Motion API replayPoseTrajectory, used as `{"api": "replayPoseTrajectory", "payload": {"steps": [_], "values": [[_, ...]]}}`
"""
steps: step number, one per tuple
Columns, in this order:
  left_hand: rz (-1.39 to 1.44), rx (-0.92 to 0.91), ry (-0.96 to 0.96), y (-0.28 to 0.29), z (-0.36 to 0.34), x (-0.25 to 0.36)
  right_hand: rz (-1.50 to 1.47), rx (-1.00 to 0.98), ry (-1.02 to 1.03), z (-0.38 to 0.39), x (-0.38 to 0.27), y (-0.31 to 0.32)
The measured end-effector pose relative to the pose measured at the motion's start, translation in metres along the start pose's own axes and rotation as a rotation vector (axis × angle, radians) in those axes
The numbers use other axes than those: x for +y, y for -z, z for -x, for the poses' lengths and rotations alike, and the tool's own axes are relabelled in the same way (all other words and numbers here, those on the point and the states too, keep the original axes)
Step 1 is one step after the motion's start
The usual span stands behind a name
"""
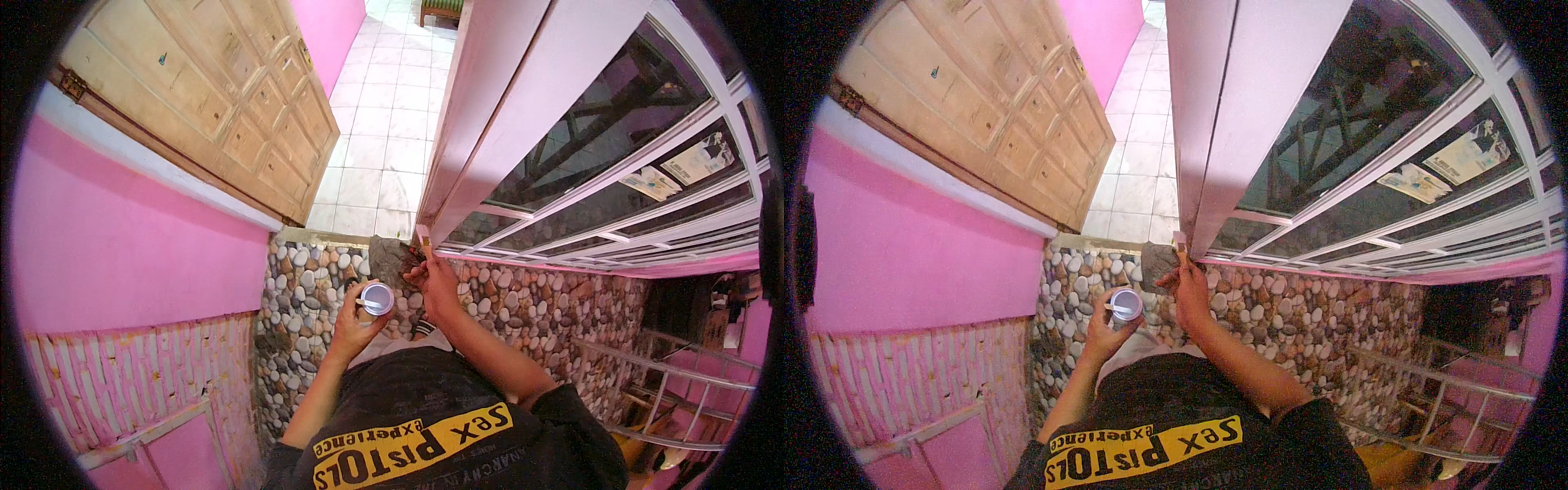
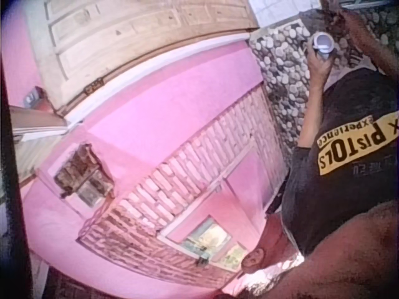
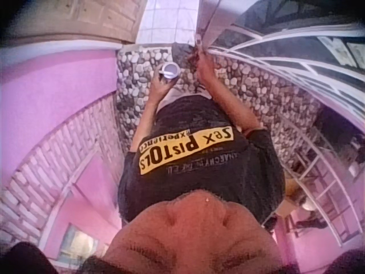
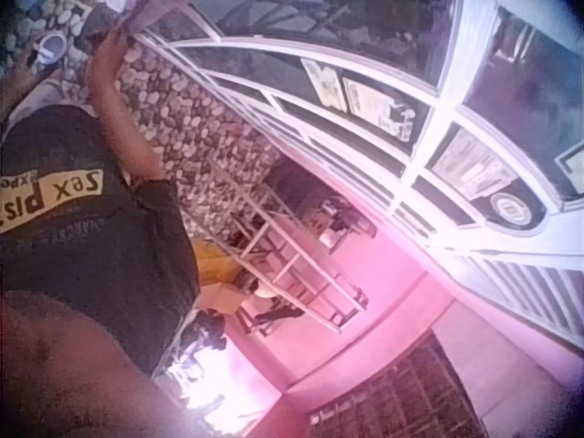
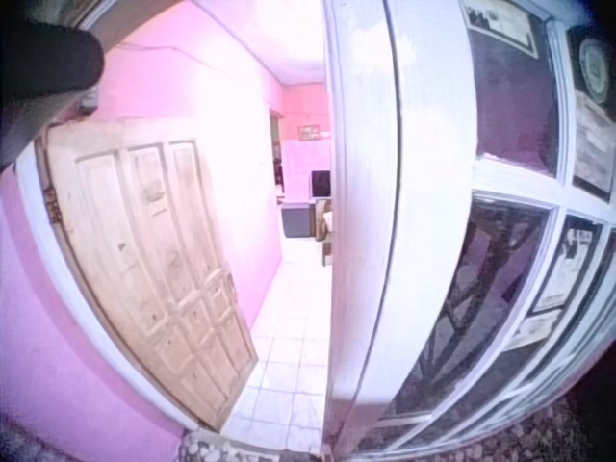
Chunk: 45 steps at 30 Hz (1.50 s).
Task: The person uses a paint brush to apply white paint from a small container to the white wooden frame of a glass door and the adjacent pink wall.
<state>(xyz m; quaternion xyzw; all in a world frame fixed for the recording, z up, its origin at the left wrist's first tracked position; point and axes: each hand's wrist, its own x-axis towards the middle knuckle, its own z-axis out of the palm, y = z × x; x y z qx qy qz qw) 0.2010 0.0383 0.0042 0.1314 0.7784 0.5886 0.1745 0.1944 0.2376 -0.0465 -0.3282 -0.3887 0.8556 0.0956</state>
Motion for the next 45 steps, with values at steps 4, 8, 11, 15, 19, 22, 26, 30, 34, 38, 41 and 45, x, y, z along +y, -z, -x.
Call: {"api": "replayPoseTrajectory", "payload": {"steps": [4,8,11,15,19,22,26,30,34,38,41,45], "values": [[-0.006,0.001,0.022,0.001,0.002,0.001,-0.018,0.002,-0.138,-0.032,-0.002,-0.003],[-0.017,0.062,0.009,-0.003,0.004,-0.004,0.008,-0.023,-0.091,-0.049,-0.014,-0.013],[-0.017,0.091,-0.016,-0.003,0.006,-0.006,0.014,-0.012,0.026,-0.028,-0.025,-0.025],[0.006,0.105,-0.055,-0.010,0.005,0.000,0.075,-0.077,0.142,0.006,-0.009,-0.007],[0.070,0.055,-0.037,-0.016,0.003,0.014,0.100,-0.060,-0.056,-0.025,0.000,0.000],[0.063,0.048,-0.060,-0.023,0.003,0.012,0.065,-0.068,-0.050,-0.026,-0.034,-0.023],[0.046,0.035,-0.125,-0.034,0.000,0.004,0.126,-0.176,0.087,0.012,-0.067,-0.017],[0.029,0.037,-0.139,-0.051,0.002,0.016,0.212,-0.183,-0.007,0.034,-0.070,0.042],[-0.010,0.004,-0.161,-0.064,0.002,0.021,0.272,0.008,-0.041,0.032,-0.056,0.106],[0.003,-0.065,-0.119,-0.082,0.003,0.031,0.392,-0.008,-0.097,0.019,-0.059,0.139],[-0.068,-0.071,-0.165,-0.092,0.004,0.032,0.457,-0.082,0.001,0.030,-0.071,0.146],[-0.052,-0.130,-0.181,-0.109,-0.001,0.026,0.709,-0.061,0.410,0.041,-0.079,0.176]]}}
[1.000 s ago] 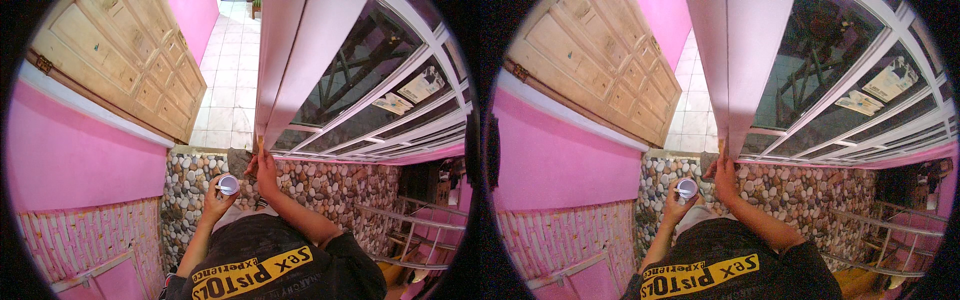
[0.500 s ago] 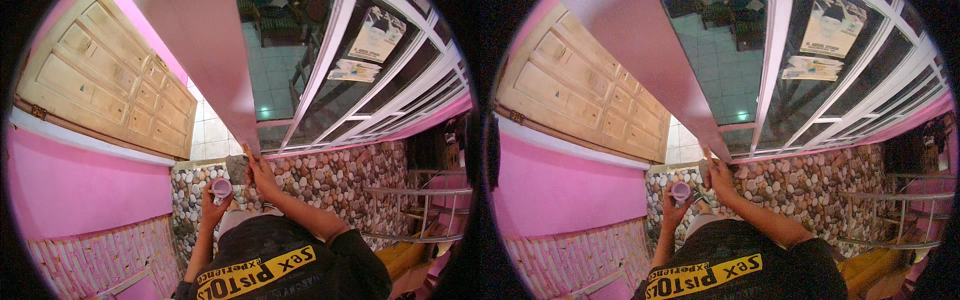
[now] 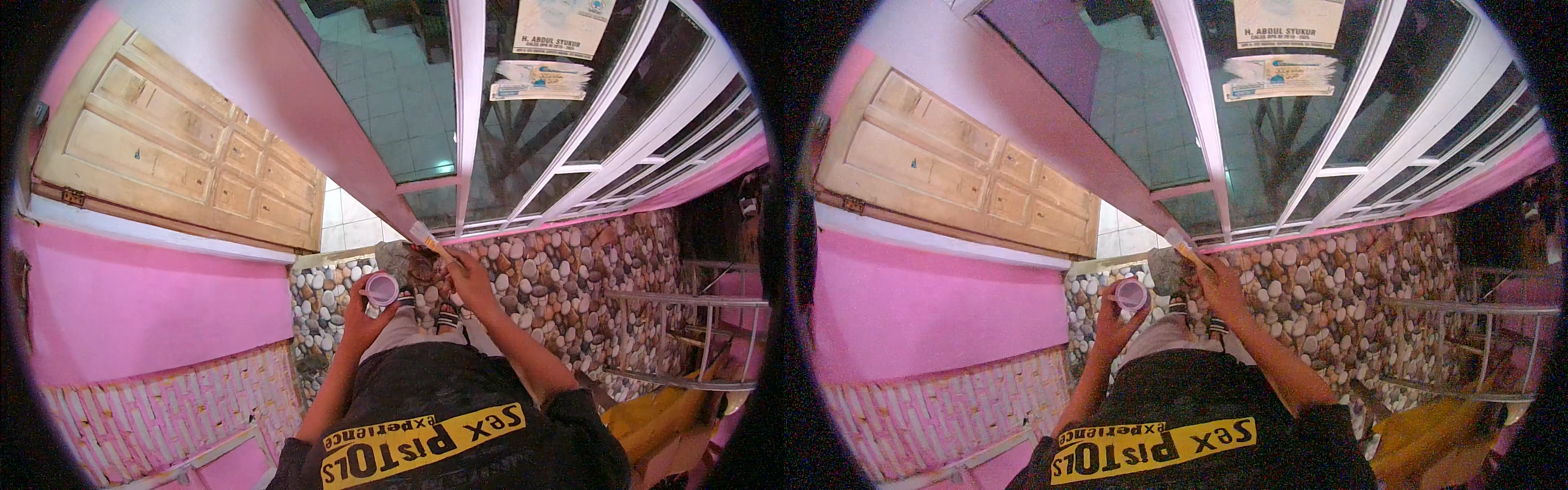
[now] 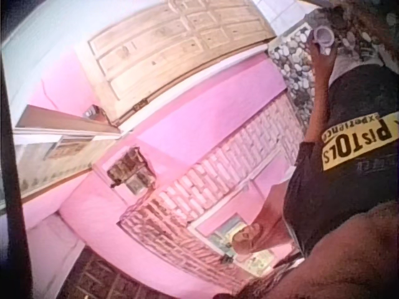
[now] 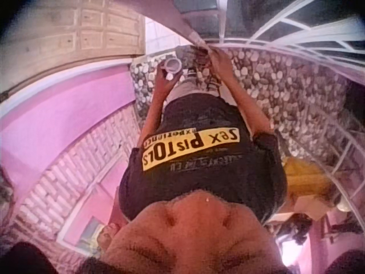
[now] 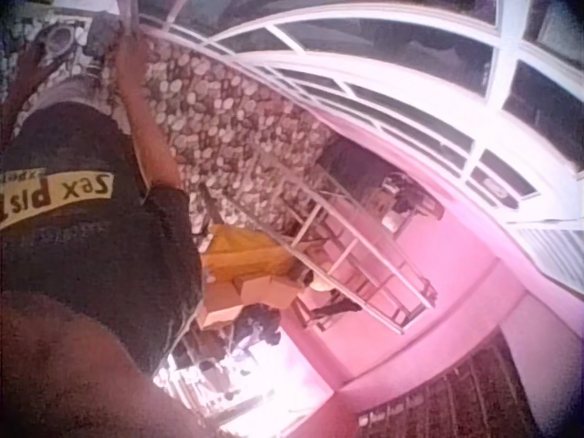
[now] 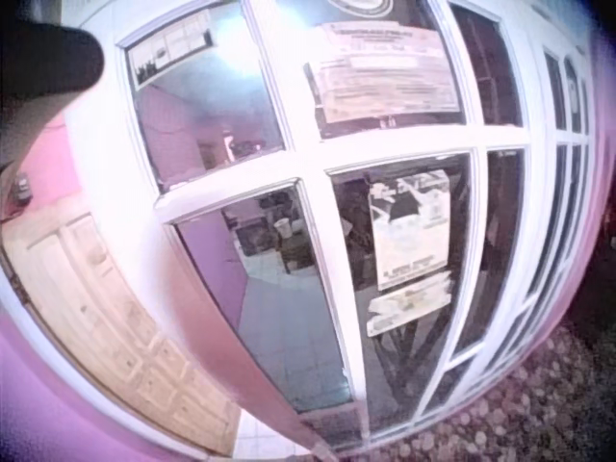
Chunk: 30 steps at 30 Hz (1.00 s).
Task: The person uses a paint brush to apply white paint from a small container to the white wooden frame of a glass door and the adjacent pink wall.
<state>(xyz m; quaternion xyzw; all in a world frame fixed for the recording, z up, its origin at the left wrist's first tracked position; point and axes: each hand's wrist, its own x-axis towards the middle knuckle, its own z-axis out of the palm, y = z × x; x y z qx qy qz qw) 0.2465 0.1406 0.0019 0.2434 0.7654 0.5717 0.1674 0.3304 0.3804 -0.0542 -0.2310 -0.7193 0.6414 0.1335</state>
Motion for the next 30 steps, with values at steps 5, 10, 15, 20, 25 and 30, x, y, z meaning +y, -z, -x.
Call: {"api": "replayPoseTrajectory", "payload": {"steps": [5,10,15,20,25,30], "values": [[-0.092,-0.071,-0.031,-0.022,-0.024,-0.001,0.128,0.134,-0.023,0.028,-0.022,0.059],[-0.047,-0.194,-0.118,-0.050,-0.059,0.012,-0.051,0.284,-0.007,0.064,-0.102,0.107],[-0.079,-0.343,-0.093,-0.071,-0.090,0.014,0.298,0.221,0.318,0.082,-0.153,0.123],[0.048,-0.491,-0.170,-0.093,-0.116,0.024,0.386,0.280,0.289,0.083,-0.165,0.107],[0.070,-0.594,-0.167,-0.107,-0.135,0.011,0.593,0.215,0.200,0.066,-0.184,0.092],[0.071,-0.650,-0.106,-0.115,-0.139,0.010,0.831,0.144,0.271,0.047,-0.180,0.079]]}}
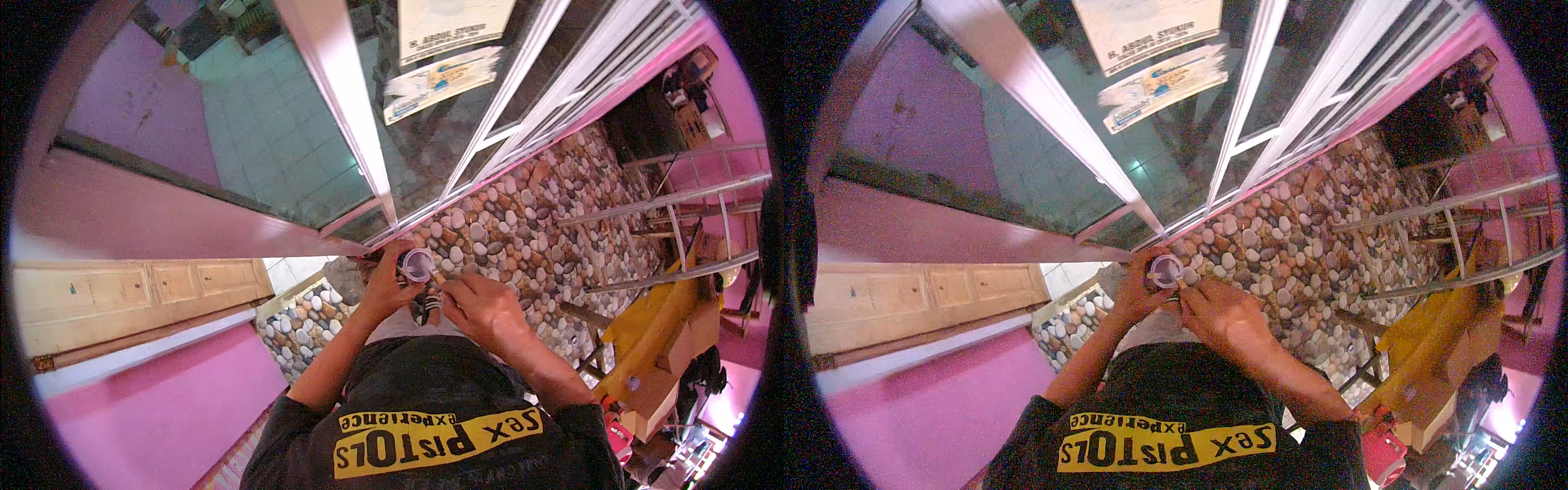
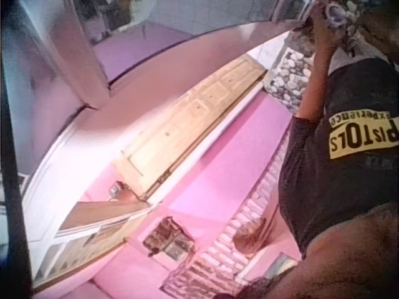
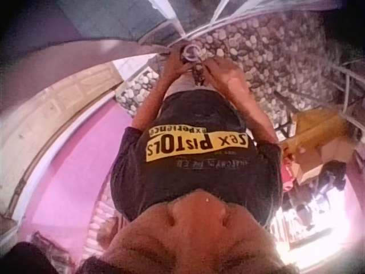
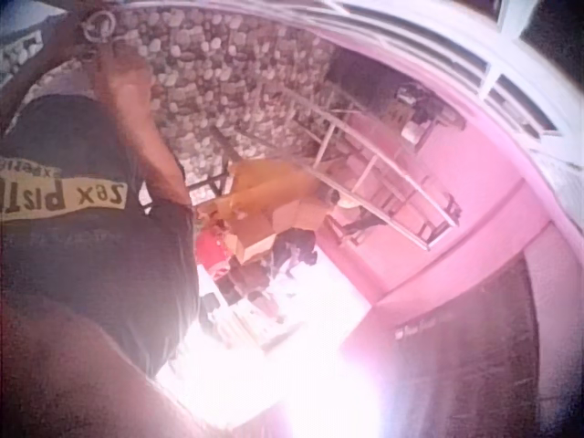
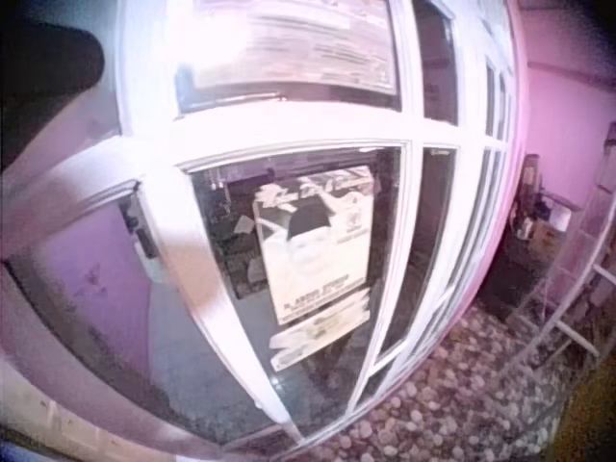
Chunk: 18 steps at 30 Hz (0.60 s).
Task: The person uses a paint brush to apply white paint from a small container to the white wooden frame of a glass door and the adjacent pink wall.
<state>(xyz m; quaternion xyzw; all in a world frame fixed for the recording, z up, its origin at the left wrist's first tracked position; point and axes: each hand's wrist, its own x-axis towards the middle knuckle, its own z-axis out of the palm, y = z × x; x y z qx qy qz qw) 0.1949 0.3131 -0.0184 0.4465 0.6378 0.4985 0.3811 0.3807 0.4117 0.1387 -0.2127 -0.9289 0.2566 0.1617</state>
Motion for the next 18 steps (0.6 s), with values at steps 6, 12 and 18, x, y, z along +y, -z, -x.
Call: {"api": "replayPoseTrajectory", "payload": {"steps": [6,12,18], "values": [[-0.103,0.038,-0.073,-0.017,0.004,-0.013,0.105,-0.184,0.072,-0.009,0.029,-0.030],[-0.207,0.177,-0.037,-0.047,0.008,-0.004,0.111,-0.277,0.166,-0.012,0.062,-0.029],[-0.174,0.323,0.049,-0.084,0.008,0.003,0.044,-0.316,0.201,-0.012,0.099,-0.016]]}}
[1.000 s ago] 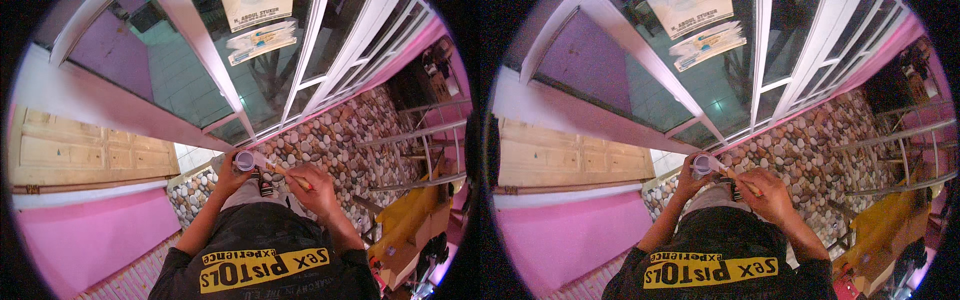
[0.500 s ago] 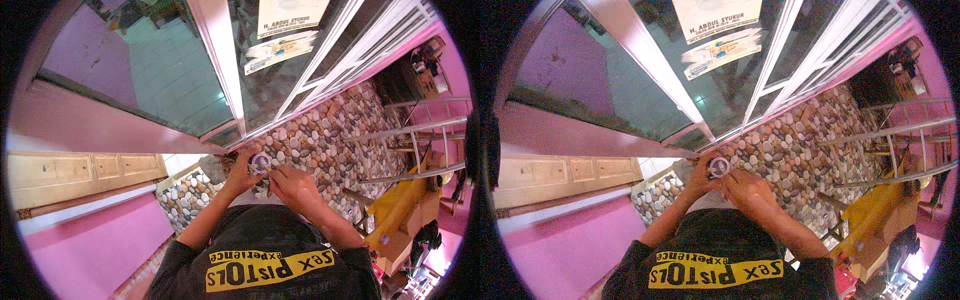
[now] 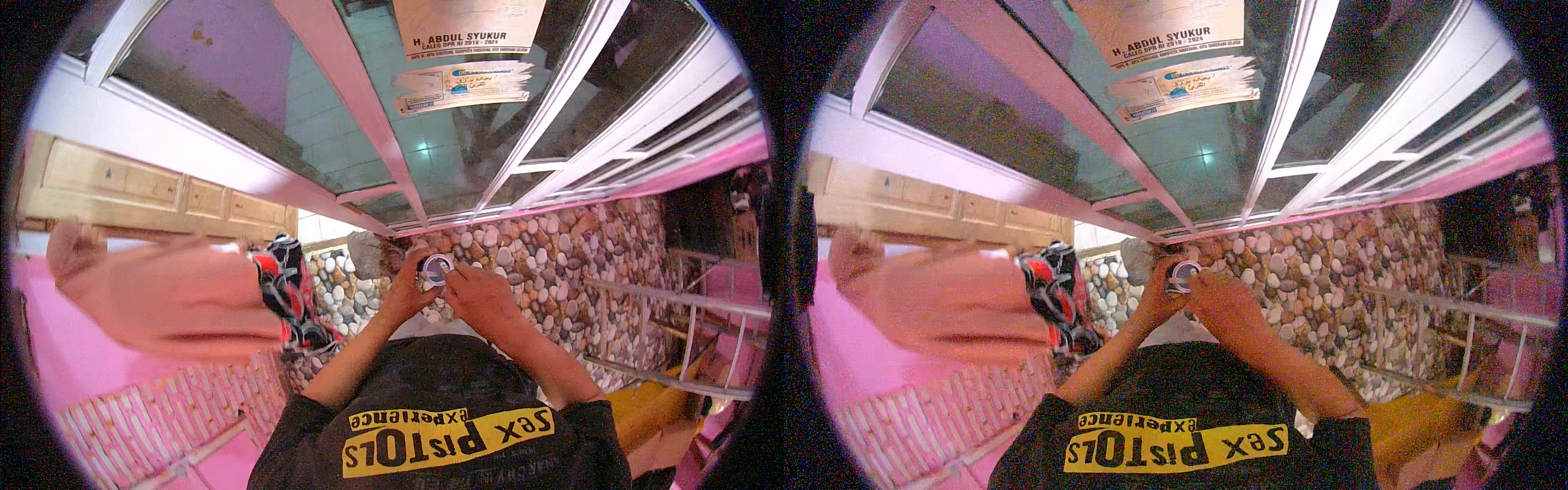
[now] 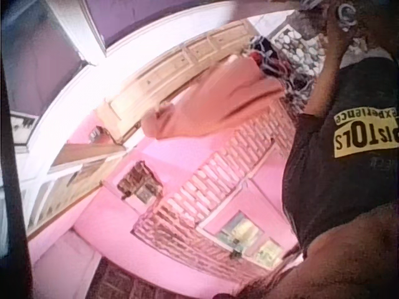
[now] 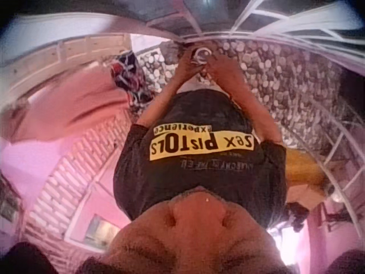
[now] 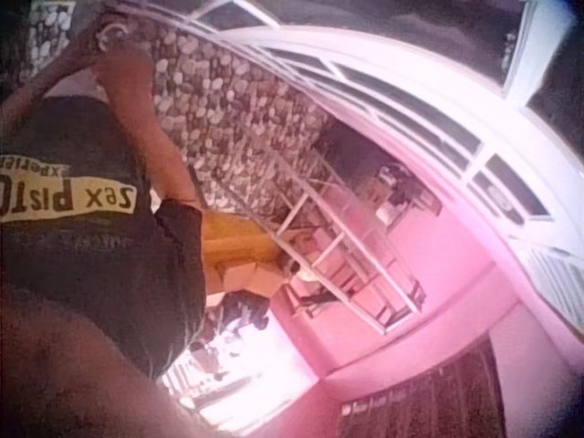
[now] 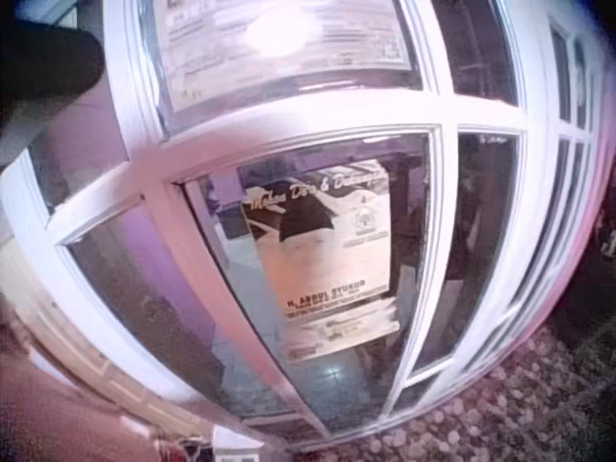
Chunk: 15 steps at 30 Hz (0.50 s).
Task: The person uses a paint brush to apply white paint from a small container to the white wooden frame of a glass door and the adjacent pink wall.
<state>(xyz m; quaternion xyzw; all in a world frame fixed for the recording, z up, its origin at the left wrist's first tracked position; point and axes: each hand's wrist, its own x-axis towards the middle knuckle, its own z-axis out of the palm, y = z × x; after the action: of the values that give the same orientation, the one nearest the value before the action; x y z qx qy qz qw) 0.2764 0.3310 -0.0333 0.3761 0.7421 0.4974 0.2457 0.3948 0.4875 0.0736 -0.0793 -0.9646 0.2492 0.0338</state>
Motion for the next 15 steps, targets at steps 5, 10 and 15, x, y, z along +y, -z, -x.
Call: {"api": "replayPoseTrajectory", "payload": {"steps": [5,10,15], "values": [[0.035,0.104,0.075,-0.017,0.019,0.001,-0.304,-0.080,0.086,-0.004,0.026,0.013],[0.020,0.181,0.091,-0.019,0.025,0.009,-0.352,-0.048,0.074,-0.002,0.030,0.017],[-0.029,0.202,0.198,-0.012,0.019,0.015,-0.605,0.178,-0.039,0.001,0.029,0.015]]}}
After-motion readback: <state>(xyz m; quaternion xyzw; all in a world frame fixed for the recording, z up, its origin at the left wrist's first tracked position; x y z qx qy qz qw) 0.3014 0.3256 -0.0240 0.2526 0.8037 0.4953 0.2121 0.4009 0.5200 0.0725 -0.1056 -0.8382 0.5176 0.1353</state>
